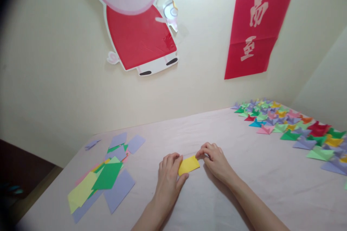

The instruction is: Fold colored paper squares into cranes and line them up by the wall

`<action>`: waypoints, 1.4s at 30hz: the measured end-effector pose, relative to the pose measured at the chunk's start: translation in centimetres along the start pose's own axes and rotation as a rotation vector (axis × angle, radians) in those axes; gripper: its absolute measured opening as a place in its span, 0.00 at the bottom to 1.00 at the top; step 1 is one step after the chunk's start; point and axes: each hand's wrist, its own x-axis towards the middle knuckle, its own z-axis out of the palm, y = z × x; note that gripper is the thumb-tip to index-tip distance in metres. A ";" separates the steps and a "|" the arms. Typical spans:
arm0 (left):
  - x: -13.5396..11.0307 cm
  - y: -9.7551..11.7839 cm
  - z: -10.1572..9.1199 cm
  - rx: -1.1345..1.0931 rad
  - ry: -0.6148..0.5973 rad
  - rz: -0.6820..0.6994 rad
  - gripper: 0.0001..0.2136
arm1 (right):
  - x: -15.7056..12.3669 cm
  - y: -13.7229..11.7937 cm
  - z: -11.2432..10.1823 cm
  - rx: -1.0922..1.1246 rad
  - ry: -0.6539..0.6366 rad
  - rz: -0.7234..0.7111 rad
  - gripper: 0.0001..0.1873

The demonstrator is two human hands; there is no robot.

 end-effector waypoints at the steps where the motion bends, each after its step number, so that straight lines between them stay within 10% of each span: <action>1: 0.0 -0.1 0.0 -0.007 0.004 0.001 0.21 | 0.0 0.0 0.1 -0.007 0.006 0.000 0.17; 26: 0.0 -0.1 -0.6 0.062 0.200 0.253 0.09 | -0.9 -2.5 -0.5 0.179 -0.147 -0.246 0.23; 42: -2.4 1.6 -0.9 -0.044 -0.049 0.155 0.24 | -1.1 -4.4 -3.1 -0.122 -0.366 -0.138 0.16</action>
